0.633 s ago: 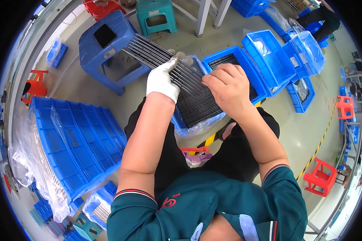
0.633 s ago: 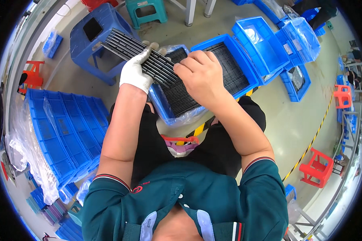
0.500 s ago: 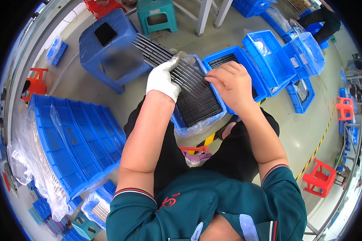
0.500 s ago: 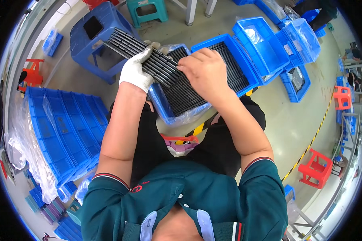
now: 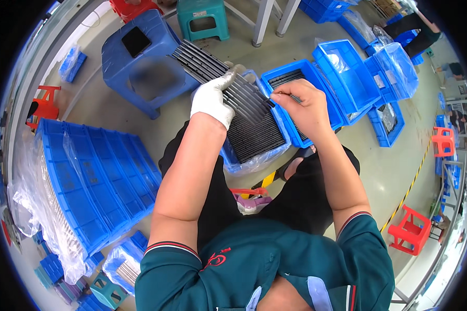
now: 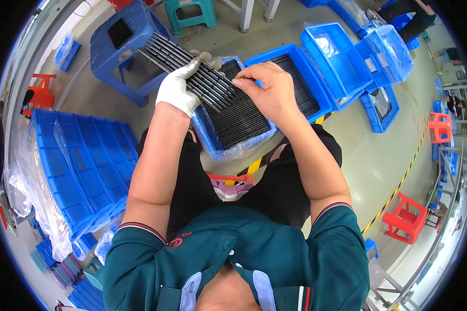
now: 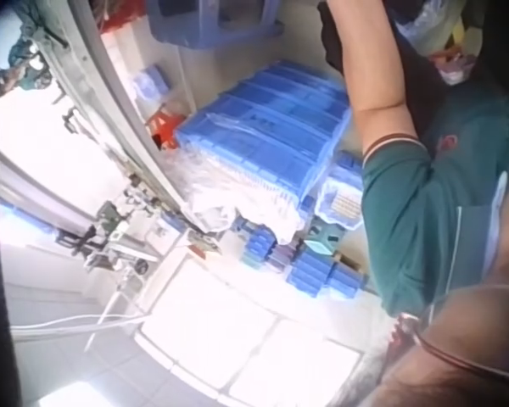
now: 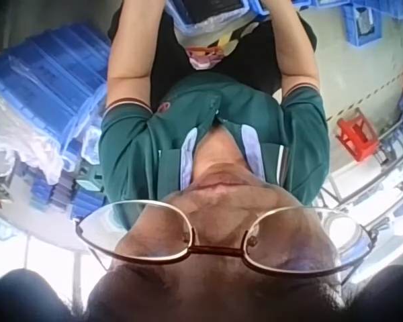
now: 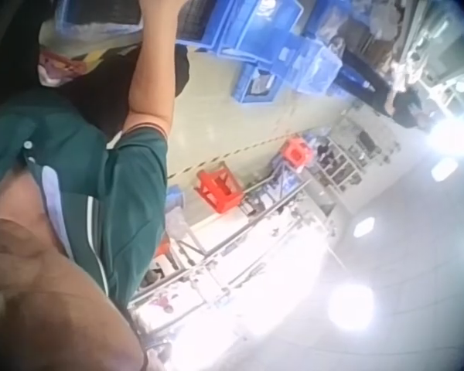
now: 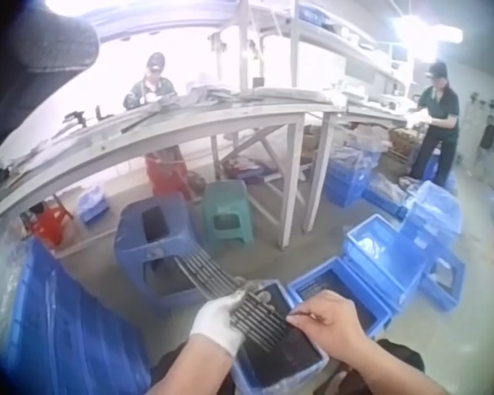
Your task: Picking up thin metal parts from a bin and placing them into individual slots in a storage container using a metal rod for alignment.
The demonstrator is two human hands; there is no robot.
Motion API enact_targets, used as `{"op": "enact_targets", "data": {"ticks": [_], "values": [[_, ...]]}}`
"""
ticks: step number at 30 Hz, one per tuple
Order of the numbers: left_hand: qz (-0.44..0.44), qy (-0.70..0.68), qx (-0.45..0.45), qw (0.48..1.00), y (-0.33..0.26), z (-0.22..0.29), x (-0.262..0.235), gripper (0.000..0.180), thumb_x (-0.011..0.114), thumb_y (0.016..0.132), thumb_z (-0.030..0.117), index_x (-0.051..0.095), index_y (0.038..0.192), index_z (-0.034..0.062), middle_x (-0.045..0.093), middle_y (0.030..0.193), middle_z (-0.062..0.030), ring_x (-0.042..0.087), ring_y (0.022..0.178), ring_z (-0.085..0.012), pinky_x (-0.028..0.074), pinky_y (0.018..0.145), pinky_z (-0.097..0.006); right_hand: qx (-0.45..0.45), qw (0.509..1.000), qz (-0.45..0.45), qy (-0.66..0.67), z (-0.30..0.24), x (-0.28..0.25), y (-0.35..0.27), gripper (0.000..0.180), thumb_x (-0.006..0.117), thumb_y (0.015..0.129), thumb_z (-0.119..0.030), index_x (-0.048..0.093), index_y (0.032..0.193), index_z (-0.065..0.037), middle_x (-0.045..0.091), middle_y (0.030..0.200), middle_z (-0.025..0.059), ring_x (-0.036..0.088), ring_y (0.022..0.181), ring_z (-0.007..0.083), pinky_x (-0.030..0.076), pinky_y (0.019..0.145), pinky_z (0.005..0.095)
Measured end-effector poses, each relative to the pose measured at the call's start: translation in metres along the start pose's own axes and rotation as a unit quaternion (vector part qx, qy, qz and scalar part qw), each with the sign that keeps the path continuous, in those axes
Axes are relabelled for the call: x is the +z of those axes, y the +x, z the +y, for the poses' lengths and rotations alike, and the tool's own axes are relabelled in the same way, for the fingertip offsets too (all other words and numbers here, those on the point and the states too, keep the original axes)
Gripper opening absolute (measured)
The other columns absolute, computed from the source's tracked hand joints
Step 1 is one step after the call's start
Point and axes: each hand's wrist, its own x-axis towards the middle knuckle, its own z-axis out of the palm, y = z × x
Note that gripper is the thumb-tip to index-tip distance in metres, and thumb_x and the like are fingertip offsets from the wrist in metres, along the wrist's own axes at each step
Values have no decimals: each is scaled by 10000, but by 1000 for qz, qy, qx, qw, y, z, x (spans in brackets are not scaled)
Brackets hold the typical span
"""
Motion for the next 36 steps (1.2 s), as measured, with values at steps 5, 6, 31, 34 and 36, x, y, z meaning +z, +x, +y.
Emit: {"op": "enact_targets", "data": {"ticks": [5,6,31,34,36], "values": [[-5,15,8,1000,-2,2,0,193,530,936,56,620,1091,-18,658,1009,-169,668,914,-309,573,777,-447,-52,998,-13,-34,5,2,2,58,741,740,-130,712,771,-91,664,736,50,609,763,238,485,679,353],[-2,12,5,1000,-1,3,-2,189,532,934,51,618,1088,-17,658,1013,-169,669,912,-309,574,776,-448,-52,998,-12,-32,4,1,3,58,741,740,-130,712,771,-91,664,736,50,609,763,238,485,679,353],[-100,-3,9,995,-3,2,-7,210,517,935,24,569,1137,44,653,1069,-152,642,1012,-360,546,878,-516,70,993,-74,63,-2,-15,2,94,734,782,-80,703,855,-28,645,811,70,614,799,193,486,729,303],[-137,-17,-2,990,0,4,-12,223,496,947,42,551,1163,43,633,1108,-168,625,1042,-386,515,916,-556,38,995,-65,59,-3,-17,2,102,740,780,-95,703,853,-33,638,795,69,608,786,193,484,723,306],[-156,-31,-14,987,0,5,-12,243,478,955,50,536,1192,43,613,1140,-174,608,1076,-397,499,931,-576,17,996,-66,61,-3,-17,3,106,743,774,-101,704,846,-35,632,791,72,603,779,199,482,717,310]]}}
